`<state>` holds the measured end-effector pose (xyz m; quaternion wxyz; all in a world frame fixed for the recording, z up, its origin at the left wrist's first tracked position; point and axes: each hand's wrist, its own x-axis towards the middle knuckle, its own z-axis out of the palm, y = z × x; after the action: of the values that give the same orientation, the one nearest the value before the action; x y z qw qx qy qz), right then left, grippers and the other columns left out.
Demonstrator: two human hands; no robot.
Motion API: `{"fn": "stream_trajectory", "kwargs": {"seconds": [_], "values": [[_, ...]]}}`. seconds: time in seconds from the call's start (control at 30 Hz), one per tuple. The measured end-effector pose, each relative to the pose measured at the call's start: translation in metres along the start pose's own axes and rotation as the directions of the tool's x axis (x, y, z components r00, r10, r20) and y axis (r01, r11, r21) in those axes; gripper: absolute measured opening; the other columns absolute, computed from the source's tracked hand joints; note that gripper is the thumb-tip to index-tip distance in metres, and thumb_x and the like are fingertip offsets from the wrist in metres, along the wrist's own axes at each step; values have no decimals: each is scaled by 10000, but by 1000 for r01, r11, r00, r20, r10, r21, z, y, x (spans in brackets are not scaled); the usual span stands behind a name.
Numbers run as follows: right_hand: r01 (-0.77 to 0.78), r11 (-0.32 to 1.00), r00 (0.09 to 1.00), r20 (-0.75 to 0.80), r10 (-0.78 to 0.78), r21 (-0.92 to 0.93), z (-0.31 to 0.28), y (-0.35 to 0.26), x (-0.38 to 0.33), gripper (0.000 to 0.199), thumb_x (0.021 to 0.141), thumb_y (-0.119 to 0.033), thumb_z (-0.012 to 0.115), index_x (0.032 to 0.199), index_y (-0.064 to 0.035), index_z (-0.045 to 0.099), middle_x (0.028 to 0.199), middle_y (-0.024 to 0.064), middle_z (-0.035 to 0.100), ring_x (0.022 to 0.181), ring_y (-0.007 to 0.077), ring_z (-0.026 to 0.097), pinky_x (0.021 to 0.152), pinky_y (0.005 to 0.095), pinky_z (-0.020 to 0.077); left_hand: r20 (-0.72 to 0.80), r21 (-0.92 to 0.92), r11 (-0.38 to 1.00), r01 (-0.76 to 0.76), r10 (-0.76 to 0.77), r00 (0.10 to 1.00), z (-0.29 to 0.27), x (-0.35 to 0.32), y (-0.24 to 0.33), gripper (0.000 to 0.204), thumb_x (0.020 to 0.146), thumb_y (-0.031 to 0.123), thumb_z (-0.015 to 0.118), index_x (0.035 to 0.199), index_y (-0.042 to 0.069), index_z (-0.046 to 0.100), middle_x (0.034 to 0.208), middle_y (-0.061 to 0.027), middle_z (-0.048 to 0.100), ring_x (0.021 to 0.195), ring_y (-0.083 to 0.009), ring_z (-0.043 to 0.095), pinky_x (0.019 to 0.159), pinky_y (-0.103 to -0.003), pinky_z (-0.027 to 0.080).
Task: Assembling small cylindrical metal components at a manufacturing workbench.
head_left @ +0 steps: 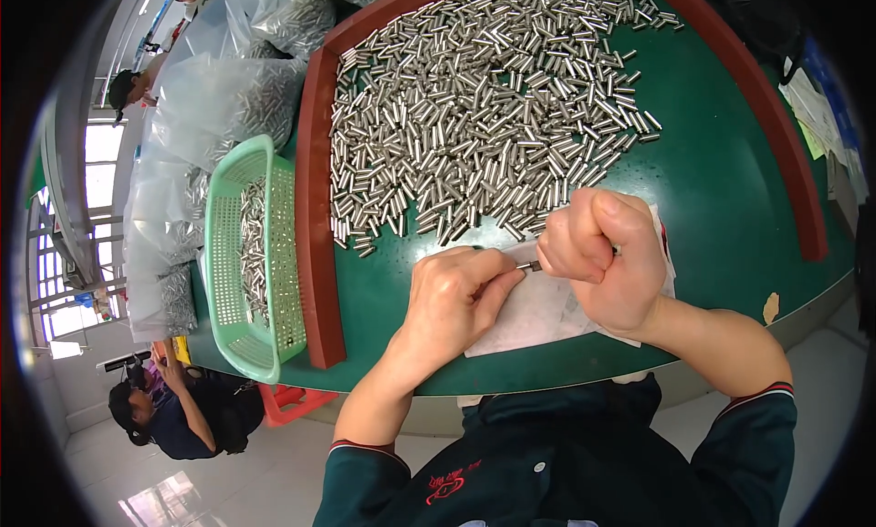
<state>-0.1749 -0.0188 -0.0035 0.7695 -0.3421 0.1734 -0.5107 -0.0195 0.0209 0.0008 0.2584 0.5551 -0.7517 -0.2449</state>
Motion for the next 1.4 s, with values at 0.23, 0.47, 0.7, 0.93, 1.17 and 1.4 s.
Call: {"fn": "stream_trajectory", "kwargs": {"seconds": [0.23, 0.47, 0.7, 0.93, 1.17, 1.4], "values": [[50, 989, 998, 39, -45, -140, 5, 5, -5, 397, 872, -253, 337, 509, -105, 270, 431, -28, 242, 398, 82, 193, 415, 243, 191, 15, -24, 999, 37, -37, 999, -1, 1, 3, 108, 661, 50, 645, 623, 22, 548, 485, -97, 476, 449, -255, 476, 425, -348, 364], [58, 993, 998, 24, -56, -108, 7, 5, -4, 346, 851, -154, 354, 531, -56, 266, 487, -21, 264, 460, 60, 219, 423, 232, 203, 14, -31, 999, 28, -28, 1000, 0, 1, 1, 97, 676, 46, 642, 651, 27, 551, 467, -84, 445, 417, -208, 444, 416, -315, 355], [-7, 999, 1000, -13, 6, -36, 6, 1, -2, 343, 851, -136, 332, 523, -66, 259, 481, -20, 254, 442, 70, 236, 419, 231, 208, 390, -905, 76, 419, -247, 887, -18, 2, -7, 47, 810, 63, 555, 806, 42, 513, 690, -36, 524, 518, -33, 355, 453, -173, 279], [-33, 998, 999, -22, 32, -56, 6, -2, -4, 355, 853, -153, 319, 512, -72, 258, 468, -17, 255, 435, 72, 242, 418, 231, 207, 379, -920, -6, 391, -261, 888, -15, 4, -13, 119, 843, 87, 499, 941, 28, 531, 746, -46, 554, 544, -43, 368, 497, -171, 308], [-40, 997, 999, -34, 38, -60, 8, -3, -1, 366, 855, -178, 326, 508, -77, 268, 459, -18, 255, 432, 73, 243, 417, 228, 204, 396, -901, 51, 430, -310, 865, -18, 6, -11, 136, 848, 118, 474, 925, 19, 526, 743, -51, 547, 551, -56, 377, 497, -179, 315], [-49, 998, 999, -19, 48, -44, 6, -2, -1, 364, 855, -189, 333, 514, -79, 272, 457, -19, 255, 433, 72, 237, 417, 226, 201, 244, -959, 50, 277, -343, 907, -30, 2, -26, 263, 879, 246, 374, 726, 50, 459, 657, -75, 487, 507, -98, 352, 466, -206, 291]]}}
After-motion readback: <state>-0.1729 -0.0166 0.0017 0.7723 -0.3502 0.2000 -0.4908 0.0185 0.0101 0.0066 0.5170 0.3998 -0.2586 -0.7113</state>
